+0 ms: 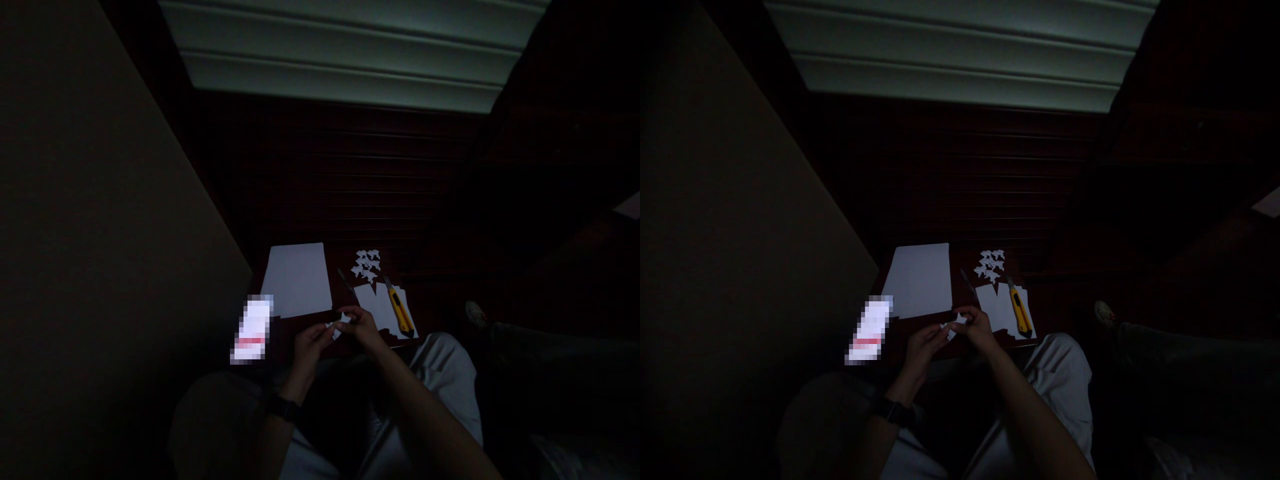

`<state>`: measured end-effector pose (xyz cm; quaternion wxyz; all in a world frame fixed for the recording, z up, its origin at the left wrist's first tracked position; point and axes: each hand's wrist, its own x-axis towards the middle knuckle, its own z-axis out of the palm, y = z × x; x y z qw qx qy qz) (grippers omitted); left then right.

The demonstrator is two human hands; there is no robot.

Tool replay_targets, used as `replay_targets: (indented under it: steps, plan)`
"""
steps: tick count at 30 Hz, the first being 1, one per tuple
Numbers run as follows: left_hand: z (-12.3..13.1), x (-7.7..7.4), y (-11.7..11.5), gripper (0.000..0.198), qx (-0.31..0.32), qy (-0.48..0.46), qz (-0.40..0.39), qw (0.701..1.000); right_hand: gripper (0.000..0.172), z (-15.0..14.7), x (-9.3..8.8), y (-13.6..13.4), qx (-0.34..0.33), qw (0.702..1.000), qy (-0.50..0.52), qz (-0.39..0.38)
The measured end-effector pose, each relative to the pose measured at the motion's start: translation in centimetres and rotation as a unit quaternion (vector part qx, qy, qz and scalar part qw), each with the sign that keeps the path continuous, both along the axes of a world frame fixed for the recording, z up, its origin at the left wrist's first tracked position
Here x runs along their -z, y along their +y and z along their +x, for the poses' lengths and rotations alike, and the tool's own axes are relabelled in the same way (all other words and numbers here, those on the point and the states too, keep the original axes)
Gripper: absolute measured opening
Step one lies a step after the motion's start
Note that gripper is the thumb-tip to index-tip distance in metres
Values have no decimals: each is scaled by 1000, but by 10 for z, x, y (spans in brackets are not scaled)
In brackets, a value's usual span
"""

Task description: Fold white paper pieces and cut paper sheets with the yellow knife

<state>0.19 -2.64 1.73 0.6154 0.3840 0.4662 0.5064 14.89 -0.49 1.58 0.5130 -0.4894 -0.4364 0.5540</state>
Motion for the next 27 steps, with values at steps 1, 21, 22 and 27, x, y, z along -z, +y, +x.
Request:
replay_targets:
  steps: [1, 21, 22, 27]
  plan:
    - [0, 1, 0, 29, -2, -2, 1, 1000, 44, 0, 1, 0, 6, 1000, 1, 1]
    - [-17, -3, 2, 26, 124, 83, 32, 988, 35, 9, -14, -2, -125, 981, -136, 53]
    - [-17, 0, 3, 26, 117, 90, 27, 989, 34, 11, -14, -2, -135, 980, -135, 56]
    - [-13, 10, 6, 25, 73, 79, 14, 994, 41, 16, -11, -1, -130, 986, -100, 34]
